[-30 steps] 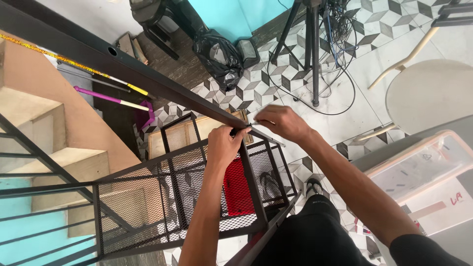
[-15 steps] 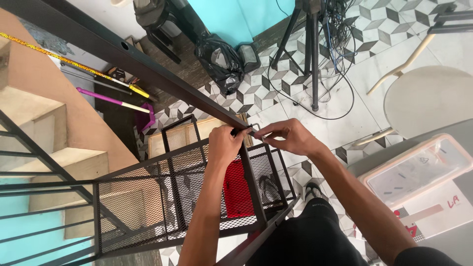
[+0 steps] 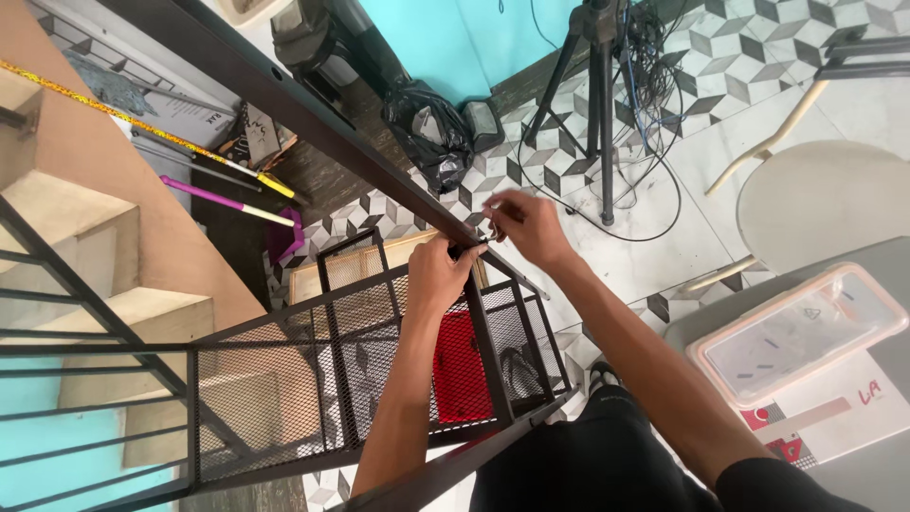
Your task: The person assembles a black metal mesh shelving unit by inserting and tightening screws into the frame joints. They repeatedly adjust the frame and secure multiple connection points with a screwdriver.
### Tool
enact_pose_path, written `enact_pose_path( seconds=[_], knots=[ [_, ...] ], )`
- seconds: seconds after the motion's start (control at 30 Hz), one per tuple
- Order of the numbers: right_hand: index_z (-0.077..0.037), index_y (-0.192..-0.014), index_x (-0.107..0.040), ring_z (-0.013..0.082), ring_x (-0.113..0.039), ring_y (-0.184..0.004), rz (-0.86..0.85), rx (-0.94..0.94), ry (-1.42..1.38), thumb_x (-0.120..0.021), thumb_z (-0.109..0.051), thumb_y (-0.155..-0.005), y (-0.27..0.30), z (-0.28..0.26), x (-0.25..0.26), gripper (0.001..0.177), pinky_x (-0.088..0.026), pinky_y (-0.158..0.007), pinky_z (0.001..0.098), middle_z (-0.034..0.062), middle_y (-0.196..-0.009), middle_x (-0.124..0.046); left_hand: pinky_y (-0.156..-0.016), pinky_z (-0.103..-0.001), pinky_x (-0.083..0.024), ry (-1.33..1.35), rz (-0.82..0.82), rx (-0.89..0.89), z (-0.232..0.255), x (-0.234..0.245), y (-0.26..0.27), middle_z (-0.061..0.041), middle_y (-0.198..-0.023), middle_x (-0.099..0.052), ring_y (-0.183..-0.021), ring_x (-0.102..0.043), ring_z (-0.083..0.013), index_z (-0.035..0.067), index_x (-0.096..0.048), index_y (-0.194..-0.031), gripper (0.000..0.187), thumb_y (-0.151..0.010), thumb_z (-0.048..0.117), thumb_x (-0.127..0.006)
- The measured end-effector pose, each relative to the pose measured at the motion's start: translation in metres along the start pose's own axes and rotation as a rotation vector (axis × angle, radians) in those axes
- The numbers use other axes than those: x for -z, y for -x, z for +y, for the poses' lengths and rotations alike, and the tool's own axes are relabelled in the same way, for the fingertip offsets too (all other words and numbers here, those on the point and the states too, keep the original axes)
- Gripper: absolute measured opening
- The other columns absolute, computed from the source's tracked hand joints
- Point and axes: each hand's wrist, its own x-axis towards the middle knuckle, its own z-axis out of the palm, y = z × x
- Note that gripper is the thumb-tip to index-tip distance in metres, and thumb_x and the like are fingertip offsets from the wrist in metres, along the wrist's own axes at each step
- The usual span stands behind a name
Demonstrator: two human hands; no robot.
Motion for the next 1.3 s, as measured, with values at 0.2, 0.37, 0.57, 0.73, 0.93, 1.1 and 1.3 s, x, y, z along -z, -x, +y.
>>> enact_pose_path(
  seconds=[0.2, 0.37, 0.57, 0.73, 0.93, 1.1, 1.3],
  knots=[
    [0.000, -0.119, -0.072, 0.0231, -0.071, -0.094, -0.029, 0.448, 0.192, -0.058, 0.006, -0.096, 0.031, 0.017, 0.012, 0.027, -0.064, -0.073, 0.0319, 0.0203, -0.116, -0.065, -0.066, -0.038, -0.057, -0.011, 0.045, -0.070, -0.004, -0.002, 0.000, -0.012, -0.091, -0.080, -0.070, -0.076, -0.0257, 0.007, -0.074, -0.099, 0.035, -0.082, 0.035, -0.085],
    [-0.002, -0.115, -0.073, 0.0209, -0.072, -0.086, -0.062, 0.259, 0.277, -0.070, -0.011, -0.093, 0.047, 0.027, 0.012, 0.024, -0.061, -0.069, 0.0334, 0.0124, -0.105, -0.072, -0.065, -0.039, -0.057, -0.014, -0.002, -0.014, -0.001, -0.001, 0.004, -0.011, -0.092, -0.078, -0.068, -0.076, -0.0269, 0.008, -0.073, -0.102, 0.034, -0.083, 0.035, -0.082],
    [-0.001, -0.109, -0.075, 0.0149, -0.071, -0.072, -0.094, 0.045, 0.253, -0.071, -0.018, -0.096, 0.047, 0.037, 0.004, 0.023, -0.057, -0.065, 0.0301, 0.0077, -0.088, -0.076, -0.067, -0.039, -0.056, -0.034, 0.007, -0.015, -0.004, 0.001, 0.009, -0.014, -0.080, -0.077, -0.069, -0.075, -0.0280, 0.009, -0.072, -0.109, 0.037, -0.084, 0.033, -0.083],
    [0.002, -0.115, -0.074, 0.0142, -0.066, -0.064, -0.137, -0.080, 0.124, -0.070, -0.015, -0.096, 0.052, 0.024, 0.000, 0.026, -0.055, -0.060, 0.0309, 0.0091, -0.075, -0.074, -0.065, -0.041, -0.055, 0.253, 0.171, -0.294, -0.016, -0.009, 0.008, -0.014, -0.087, -0.074, -0.071, -0.071, -0.0300, 0.003, -0.065, -0.119, 0.043, -0.085, 0.025, -0.079],
    [0.006, -0.129, -0.058, 0.0203, -0.068, -0.060, -0.026, -0.060, -0.208, -0.057, -0.007, -0.093, 0.057, 0.016, -0.005, 0.038, -0.057, -0.055, 0.0342, 0.0162, -0.072, -0.071, -0.068, -0.042, -0.058, 0.155, 0.055, -0.069, -0.023, 0.004, 0.020, -0.016, -0.076, -0.074, -0.074, -0.075, -0.0300, 0.005, -0.071, -0.105, 0.033, -0.083, 0.028, -0.082],
    [0.009, -0.127, -0.064, 0.0174, -0.074, -0.089, -0.298, 0.080, -0.294, -0.060, -0.007, -0.104, 0.049, 0.019, -0.012, 0.028, -0.064, -0.086, 0.0332, 0.0123, -0.106, -0.075, -0.069, -0.046, -0.055, 0.076, 0.164, -0.154, -0.019, 0.007, 0.022, -0.017, -0.075, -0.073, -0.075, -0.073, -0.0353, 0.004, -0.069, -0.101, 0.032, -0.079, 0.023, -0.083],
    [0.006, -0.119, -0.072, 0.0184, -0.077, -0.085, -0.056, 0.075, 0.021, -0.066, -0.007, -0.096, 0.073, -0.007, -0.013, 0.027, -0.064, -0.077, 0.0323, 0.0129, -0.099, -0.079, -0.069, -0.046, -0.055, 0.133, 0.211, -0.260, -0.031, 0.002, 0.023, -0.015, -0.077, -0.074, -0.074, -0.073, -0.0345, 0.003, -0.067, -0.097, 0.030, -0.079, 0.021, -0.083]
  ],
)
